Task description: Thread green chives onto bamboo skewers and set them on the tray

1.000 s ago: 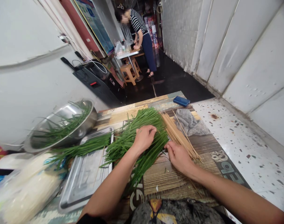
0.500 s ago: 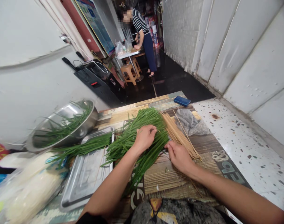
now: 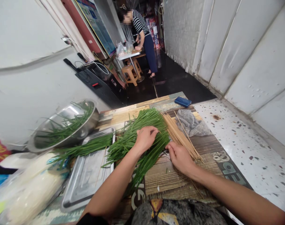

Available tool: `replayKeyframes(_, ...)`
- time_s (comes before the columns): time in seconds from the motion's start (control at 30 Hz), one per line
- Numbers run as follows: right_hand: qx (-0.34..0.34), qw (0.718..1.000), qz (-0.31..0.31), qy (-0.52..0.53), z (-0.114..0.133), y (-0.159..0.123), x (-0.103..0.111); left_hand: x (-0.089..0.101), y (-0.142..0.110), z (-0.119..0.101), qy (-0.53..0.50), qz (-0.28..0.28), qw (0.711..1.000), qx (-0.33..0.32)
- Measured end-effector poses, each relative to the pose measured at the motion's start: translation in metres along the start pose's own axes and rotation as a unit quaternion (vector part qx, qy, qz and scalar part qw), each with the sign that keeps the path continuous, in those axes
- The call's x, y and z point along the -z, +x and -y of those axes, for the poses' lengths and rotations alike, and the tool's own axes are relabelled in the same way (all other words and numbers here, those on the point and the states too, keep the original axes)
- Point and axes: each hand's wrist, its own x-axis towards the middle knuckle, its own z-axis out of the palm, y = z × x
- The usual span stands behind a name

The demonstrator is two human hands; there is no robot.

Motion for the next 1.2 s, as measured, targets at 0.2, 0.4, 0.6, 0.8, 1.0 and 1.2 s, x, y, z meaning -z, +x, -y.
replayKeyframes(0.2,0.004,1.000,-0.001,-0.003,0.0009,-0.0004,0.0005,-0.0005,0.0004,0.0008,-0.020,-0.001,1.000,0.008)
replayKeyframes(0.4,-0.009,1.000,0.006,-0.006,0.0016,-0.0011,0.0012,0.0004,0.0003,-0.0004,-0.028,-0.010,0.999,0.017)
replayKeyframes(0.6,-0.010,1.000,0.008,-0.002,0.0016,-0.0010,0.0014,0.0018,-0.0010,-0.0003,-0.024,-0.016,1.000,0.009)
replayKeyframes(0.8,-0.010,1.000,0.007,0.001,0.0008,-0.0007,0.0007,0.0018,-0.0013,-0.0004,-0.029,-0.023,0.999,0.003)
replayKeyframes(1.0,-0.012,1.000,0.009,0.006,0.0017,-0.0003,0.0014,-0.0002,-0.0009,0.0011,-0.036,-0.031,0.999,0.000)
replayKeyframes(1.2,-0.014,1.000,0.014,0.003,0.0034,-0.0011,0.0028,-0.0018,-0.0005,0.0023,-0.027,-0.037,0.999,-0.005)
